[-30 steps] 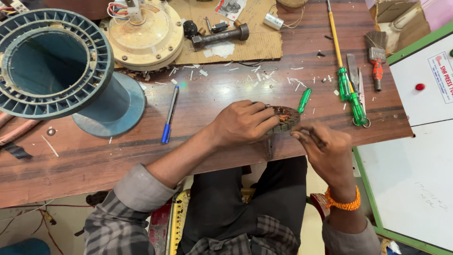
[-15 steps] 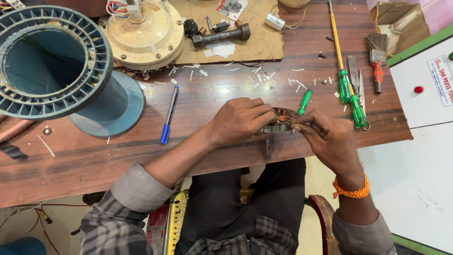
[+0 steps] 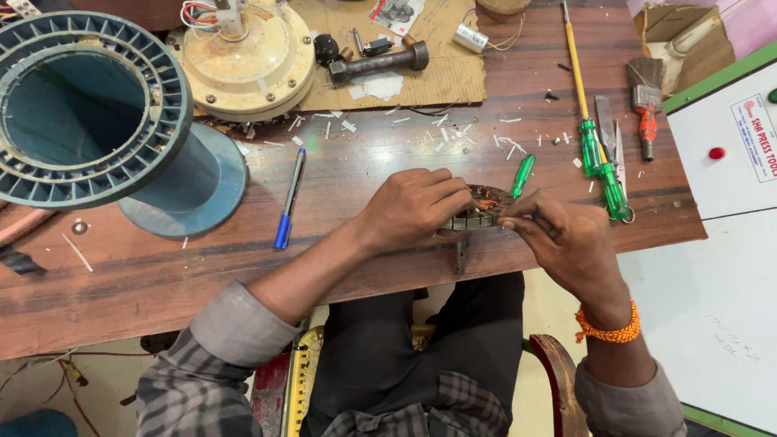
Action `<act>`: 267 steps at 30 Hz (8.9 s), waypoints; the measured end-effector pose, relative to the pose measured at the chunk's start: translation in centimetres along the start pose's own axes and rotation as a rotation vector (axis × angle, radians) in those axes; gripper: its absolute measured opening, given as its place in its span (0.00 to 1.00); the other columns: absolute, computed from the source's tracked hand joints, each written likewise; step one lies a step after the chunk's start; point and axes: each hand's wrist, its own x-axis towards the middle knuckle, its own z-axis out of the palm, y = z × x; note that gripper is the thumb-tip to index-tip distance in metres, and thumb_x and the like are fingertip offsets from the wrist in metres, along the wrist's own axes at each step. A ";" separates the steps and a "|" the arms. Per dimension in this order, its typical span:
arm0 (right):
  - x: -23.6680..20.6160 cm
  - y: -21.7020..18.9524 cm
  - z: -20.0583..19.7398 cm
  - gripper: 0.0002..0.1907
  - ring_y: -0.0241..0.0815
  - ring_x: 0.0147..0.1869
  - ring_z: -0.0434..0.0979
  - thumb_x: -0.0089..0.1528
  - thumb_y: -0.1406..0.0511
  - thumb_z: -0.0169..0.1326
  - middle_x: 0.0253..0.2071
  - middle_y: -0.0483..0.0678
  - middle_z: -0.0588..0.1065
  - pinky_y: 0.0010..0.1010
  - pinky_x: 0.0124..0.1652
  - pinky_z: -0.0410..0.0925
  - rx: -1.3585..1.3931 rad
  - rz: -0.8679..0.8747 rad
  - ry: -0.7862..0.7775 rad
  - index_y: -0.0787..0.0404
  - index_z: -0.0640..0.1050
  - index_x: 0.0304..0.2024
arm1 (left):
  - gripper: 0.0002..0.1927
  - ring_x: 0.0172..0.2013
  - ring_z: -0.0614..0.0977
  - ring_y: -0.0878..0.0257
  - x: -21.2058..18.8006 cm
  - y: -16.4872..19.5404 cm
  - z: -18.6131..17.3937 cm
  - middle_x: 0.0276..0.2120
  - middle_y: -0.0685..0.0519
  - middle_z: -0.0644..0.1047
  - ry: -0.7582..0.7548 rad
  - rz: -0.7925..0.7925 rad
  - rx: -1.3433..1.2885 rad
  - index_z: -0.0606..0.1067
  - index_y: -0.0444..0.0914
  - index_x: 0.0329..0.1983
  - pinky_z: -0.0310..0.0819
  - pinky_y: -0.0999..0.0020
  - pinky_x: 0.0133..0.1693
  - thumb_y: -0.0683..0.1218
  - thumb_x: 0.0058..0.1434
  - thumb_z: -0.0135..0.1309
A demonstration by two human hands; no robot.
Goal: The person sits at a workbench and winds copper wire coils into the slots of a fan motor stator, pressing each coil down by hand and using a small screwdriver to seat the windings. They rotate the stator as they work around its slots, fitting the wire into place slot by slot.
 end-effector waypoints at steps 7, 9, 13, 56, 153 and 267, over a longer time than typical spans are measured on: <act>1.3 0.5 0.4 0.06 0.39 0.29 0.81 0.62 0.70 0.64 0.30 0.49 0.80 0.29 0.29 0.68 -0.042 0.006 0.021 0.64 0.79 0.39 | 0.21 0.39 0.79 0.58 0.1 0.1 -0.2 0.38 0.54 0.76 -0.010 -0.002 -0.010 0.73 0.39 0.42 0.75 0.61 0.37 0.53 0.53 0.68; 2.4 1.1 0.6 0.04 0.40 0.29 0.80 0.63 0.69 0.63 0.29 0.49 0.80 0.30 0.29 0.68 -0.077 -0.032 0.004 0.62 0.79 0.39 | 0.22 0.40 0.79 0.58 0.0 0.1 -0.2 0.39 0.54 0.76 -0.017 0.014 -0.004 0.73 0.39 0.43 0.75 0.61 0.37 0.54 0.53 0.67; 4.7 2.0 1.2 0.07 0.43 0.28 0.79 0.64 0.64 0.64 0.28 0.49 0.79 0.32 0.28 0.68 -0.246 -0.225 -0.007 0.61 0.79 0.38 | 0.21 0.39 0.79 0.58 -0.2 0.1 -0.1 0.41 0.53 0.77 -0.005 0.023 0.017 0.73 0.39 0.44 0.75 0.61 0.37 0.54 0.56 0.66; -7.1 2.0 9.2 0.07 0.49 0.22 0.75 0.59 0.66 0.64 0.24 0.53 0.76 0.36 0.25 0.65 -0.033 0.107 0.239 0.61 0.78 0.31 | 0.21 0.41 0.82 0.52 1.7 -0.1 -3.9 0.39 0.51 0.81 -0.259 -0.254 -0.310 0.80 0.43 0.47 0.75 0.58 0.39 0.57 0.55 0.67; 8.1 1.8 2.5 0.11 0.58 0.30 0.79 0.62 0.59 0.61 0.25 0.56 0.77 0.45 0.30 0.69 -0.244 -0.108 -0.133 0.60 0.80 0.37 | 0.16 0.33 0.81 0.62 -1.2 -1.5 0.9 0.35 0.57 0.76 0.132 -0.426 -0.388 0.75 0.41 0.40 0.75 0.66 0.37 0.56 0.63 0.62; 4.9 1.7 0.8 0.08 0.47 0.25 0.79 0.62 0.62 0.63 0.27 0.49 0.80 0.36 0.24 0.67 -0.277 -0.188 -0.054 0.59 0.79 0.34 | 0.21 0.37 0.83 0.63 -0.1 0.2 0.1 0.40 0.55 0.80 -0.002 -0.266 -0.281 0.75 0.41 0.47 0.78 0.67 0.39 0.59 0.62 0.64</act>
